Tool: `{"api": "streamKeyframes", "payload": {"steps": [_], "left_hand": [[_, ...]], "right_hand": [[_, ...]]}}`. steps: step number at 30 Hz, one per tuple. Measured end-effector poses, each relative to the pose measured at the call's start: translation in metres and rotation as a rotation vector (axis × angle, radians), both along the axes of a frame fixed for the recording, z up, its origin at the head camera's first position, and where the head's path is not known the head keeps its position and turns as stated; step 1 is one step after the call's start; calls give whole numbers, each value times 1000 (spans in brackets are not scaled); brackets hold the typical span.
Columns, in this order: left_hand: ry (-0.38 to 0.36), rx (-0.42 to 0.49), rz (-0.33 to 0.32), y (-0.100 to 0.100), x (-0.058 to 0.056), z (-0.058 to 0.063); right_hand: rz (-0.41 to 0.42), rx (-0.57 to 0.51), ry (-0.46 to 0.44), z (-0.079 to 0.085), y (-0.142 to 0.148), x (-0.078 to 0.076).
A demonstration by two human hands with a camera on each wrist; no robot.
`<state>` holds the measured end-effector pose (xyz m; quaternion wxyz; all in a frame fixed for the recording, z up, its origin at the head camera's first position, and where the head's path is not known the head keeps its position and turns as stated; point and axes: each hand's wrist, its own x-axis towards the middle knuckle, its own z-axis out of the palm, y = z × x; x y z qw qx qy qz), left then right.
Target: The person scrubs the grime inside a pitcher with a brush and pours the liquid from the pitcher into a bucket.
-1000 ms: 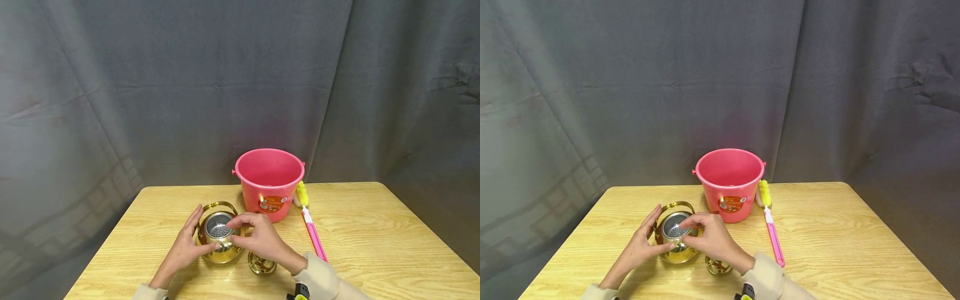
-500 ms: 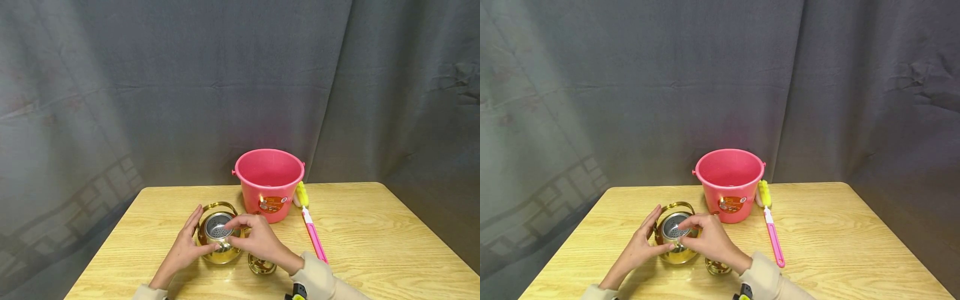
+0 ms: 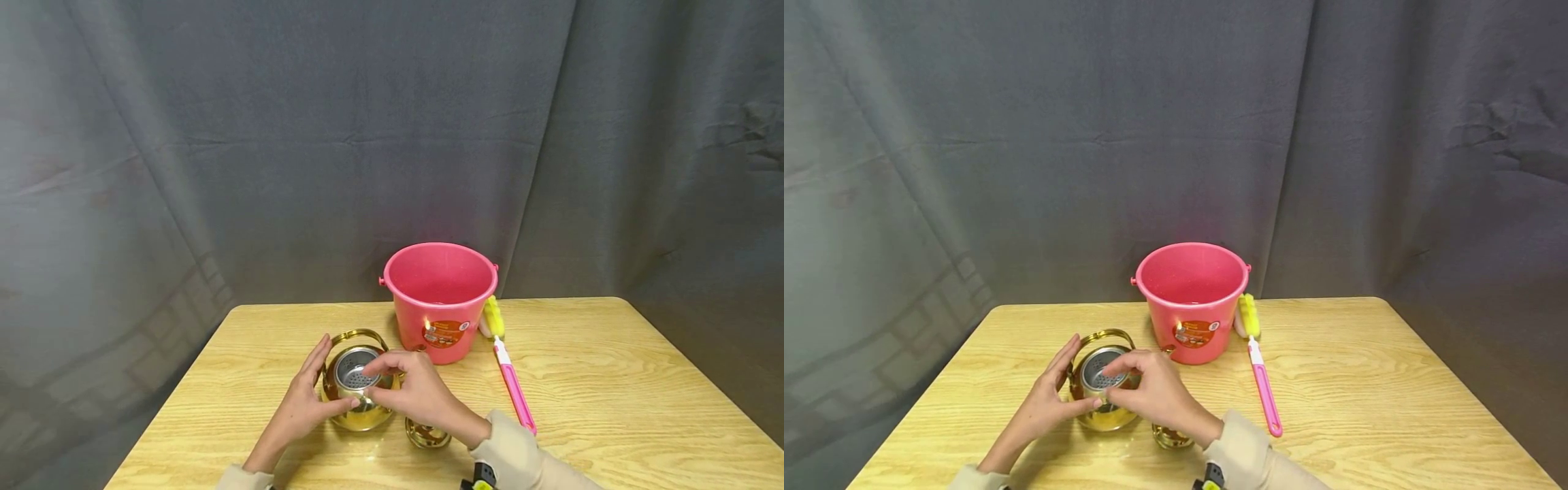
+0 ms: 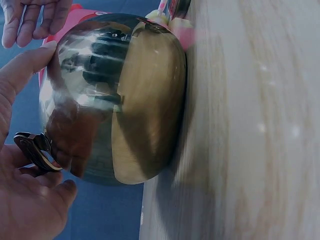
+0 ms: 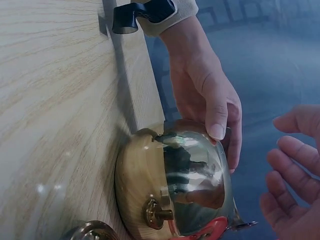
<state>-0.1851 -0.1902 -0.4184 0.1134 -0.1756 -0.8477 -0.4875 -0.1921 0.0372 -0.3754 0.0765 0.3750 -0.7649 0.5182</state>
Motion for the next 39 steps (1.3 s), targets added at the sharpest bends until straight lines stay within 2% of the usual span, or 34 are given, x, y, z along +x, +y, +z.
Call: {"api": "streamKeyframes", "payload": {"steps": [30, 39], "left_hand": [[-7, 9, -16, -1, 0, 1], [-12, 11, -17, -1, 0, 1]], "right_hand": [[32, 64, -25, 0, -8, -6], [55, 85, 5, -3, -8, -11]]}}
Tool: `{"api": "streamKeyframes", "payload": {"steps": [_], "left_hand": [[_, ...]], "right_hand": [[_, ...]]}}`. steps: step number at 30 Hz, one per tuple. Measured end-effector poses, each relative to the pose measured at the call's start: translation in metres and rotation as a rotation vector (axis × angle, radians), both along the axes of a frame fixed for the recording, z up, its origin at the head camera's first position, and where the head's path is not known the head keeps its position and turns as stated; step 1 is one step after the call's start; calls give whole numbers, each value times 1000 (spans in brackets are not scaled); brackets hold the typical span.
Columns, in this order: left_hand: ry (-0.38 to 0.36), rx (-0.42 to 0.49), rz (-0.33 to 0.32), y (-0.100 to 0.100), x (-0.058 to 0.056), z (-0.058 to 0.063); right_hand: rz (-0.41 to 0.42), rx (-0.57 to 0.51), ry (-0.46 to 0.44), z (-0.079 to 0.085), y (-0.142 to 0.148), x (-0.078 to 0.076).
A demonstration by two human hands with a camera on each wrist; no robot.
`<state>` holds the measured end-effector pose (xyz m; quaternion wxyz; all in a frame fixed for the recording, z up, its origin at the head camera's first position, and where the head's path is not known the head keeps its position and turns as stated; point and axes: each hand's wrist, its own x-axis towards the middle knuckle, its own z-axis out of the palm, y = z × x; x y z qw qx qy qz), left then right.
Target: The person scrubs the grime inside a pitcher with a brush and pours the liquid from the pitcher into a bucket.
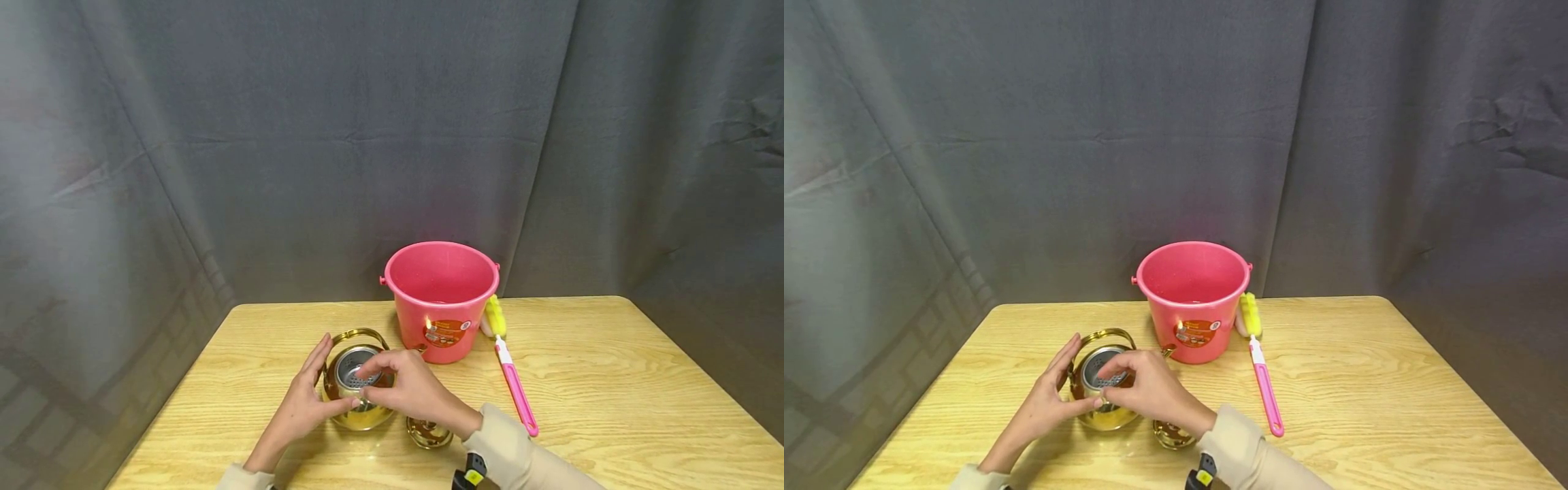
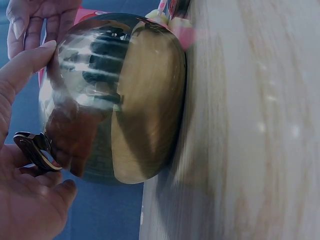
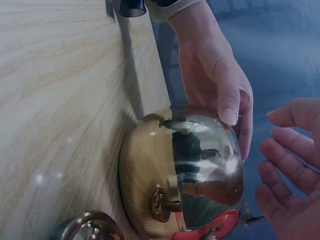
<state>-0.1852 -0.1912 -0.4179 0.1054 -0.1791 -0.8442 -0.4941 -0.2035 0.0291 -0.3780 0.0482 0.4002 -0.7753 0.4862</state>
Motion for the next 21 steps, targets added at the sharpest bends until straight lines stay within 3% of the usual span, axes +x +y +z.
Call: {"api": "streamKeyframes", "payload": {"steps": [21], "left_hand": [[-4, -7, 16, 1, 0, 0]], "right_hand": [[-13, 38, -5, -2, -1, -3]]}}
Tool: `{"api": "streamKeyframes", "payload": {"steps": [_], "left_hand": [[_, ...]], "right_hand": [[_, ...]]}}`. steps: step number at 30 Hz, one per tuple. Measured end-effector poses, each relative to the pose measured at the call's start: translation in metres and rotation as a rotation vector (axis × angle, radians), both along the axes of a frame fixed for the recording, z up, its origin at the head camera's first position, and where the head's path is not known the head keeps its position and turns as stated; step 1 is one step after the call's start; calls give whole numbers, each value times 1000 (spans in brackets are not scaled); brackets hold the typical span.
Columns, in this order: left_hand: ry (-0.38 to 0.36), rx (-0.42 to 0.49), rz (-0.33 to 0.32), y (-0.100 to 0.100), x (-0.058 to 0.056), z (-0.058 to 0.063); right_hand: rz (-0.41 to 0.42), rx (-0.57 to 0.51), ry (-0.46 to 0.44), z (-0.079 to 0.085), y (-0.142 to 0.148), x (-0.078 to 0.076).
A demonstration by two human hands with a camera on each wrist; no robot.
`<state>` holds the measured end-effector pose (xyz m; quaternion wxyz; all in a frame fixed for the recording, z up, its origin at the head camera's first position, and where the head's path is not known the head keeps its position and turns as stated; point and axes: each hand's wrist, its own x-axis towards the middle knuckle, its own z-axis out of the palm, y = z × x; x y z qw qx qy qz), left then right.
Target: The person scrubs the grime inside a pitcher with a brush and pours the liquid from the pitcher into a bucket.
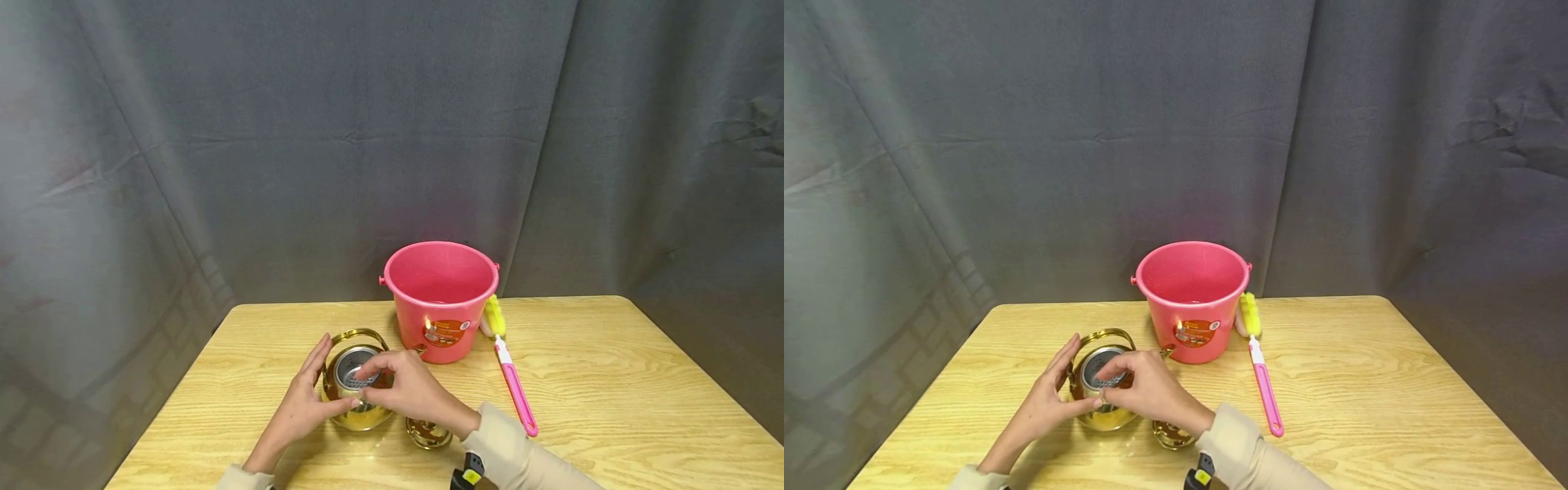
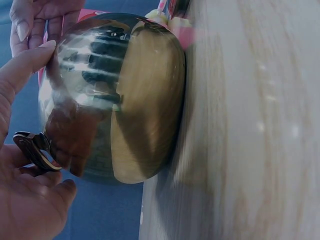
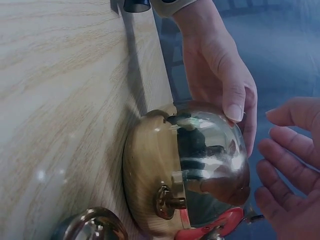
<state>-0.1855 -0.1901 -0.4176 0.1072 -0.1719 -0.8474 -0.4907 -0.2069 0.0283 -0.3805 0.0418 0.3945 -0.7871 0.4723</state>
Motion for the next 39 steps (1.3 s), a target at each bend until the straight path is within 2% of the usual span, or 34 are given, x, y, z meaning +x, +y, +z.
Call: {"api": "streamKeyframes", "payload": {"steps": [17, 39], "left_hand": [[4, -2, -3, 0, 0, 0], [3, -13, 2, -1, 0, 0]], "right_hand": [[-5, 79, 45, -2, 1, -2], [-11, 207, 173, 3, -2, -4]]}}
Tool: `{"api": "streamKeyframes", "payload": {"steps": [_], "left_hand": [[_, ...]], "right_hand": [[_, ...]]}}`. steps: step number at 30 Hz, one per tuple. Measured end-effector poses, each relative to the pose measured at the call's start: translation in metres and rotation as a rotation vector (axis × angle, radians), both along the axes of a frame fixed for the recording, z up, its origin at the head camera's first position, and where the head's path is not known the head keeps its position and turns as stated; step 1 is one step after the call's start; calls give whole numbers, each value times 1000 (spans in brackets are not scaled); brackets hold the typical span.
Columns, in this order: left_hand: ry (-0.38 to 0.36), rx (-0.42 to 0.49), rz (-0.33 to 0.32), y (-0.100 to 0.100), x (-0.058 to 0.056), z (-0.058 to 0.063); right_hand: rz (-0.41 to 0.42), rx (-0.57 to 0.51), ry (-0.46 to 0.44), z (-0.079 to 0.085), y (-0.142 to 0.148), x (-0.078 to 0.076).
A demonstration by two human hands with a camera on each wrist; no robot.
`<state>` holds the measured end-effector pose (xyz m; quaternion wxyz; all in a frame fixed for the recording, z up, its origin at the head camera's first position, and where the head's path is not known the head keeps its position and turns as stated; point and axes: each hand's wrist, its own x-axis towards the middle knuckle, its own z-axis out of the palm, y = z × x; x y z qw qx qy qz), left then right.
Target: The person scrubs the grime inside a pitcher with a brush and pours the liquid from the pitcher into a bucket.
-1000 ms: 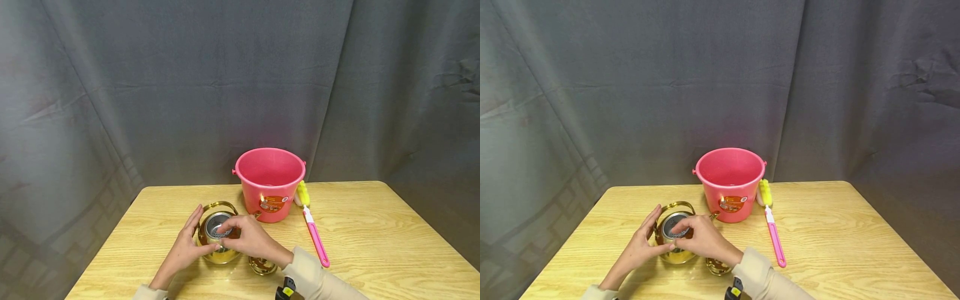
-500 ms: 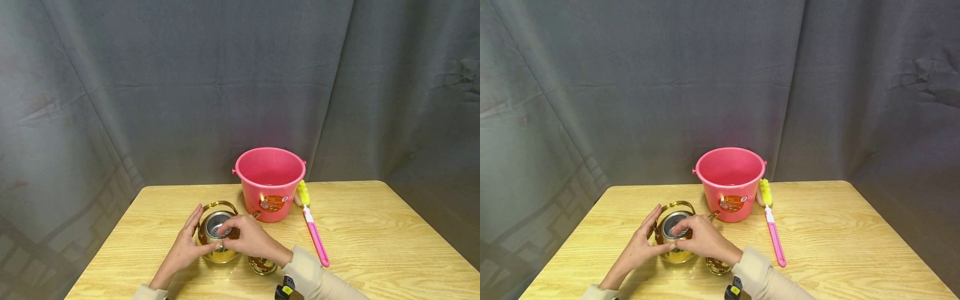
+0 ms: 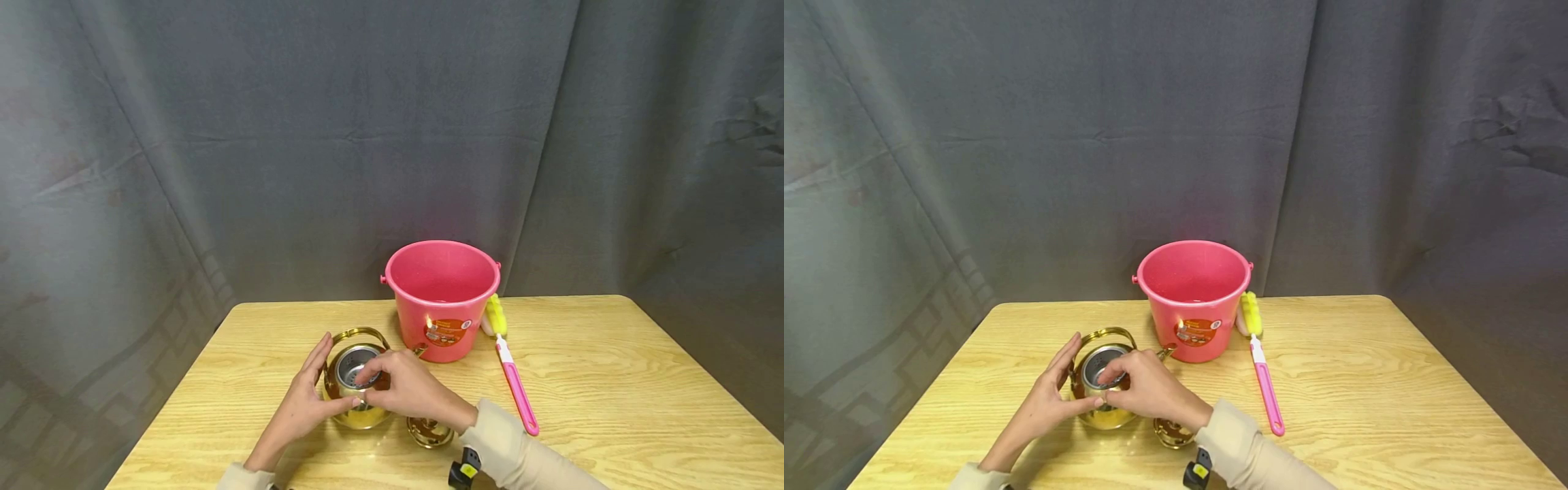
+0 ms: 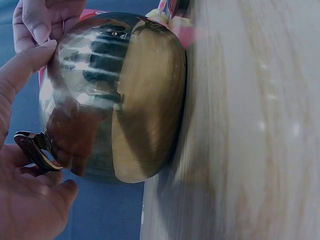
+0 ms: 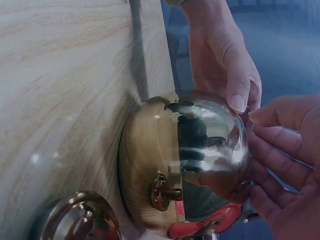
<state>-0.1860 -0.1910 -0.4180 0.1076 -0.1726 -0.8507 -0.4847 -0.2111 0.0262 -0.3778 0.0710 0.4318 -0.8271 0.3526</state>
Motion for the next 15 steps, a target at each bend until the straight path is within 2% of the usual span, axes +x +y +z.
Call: {"api": "streamKeyframes", "payload": {"steps": [15], "left_hand": [[-2, 18, -21, 0, 1, 2]], "right_hand": [[9, 59, 52, 1, -3, -1]]}}
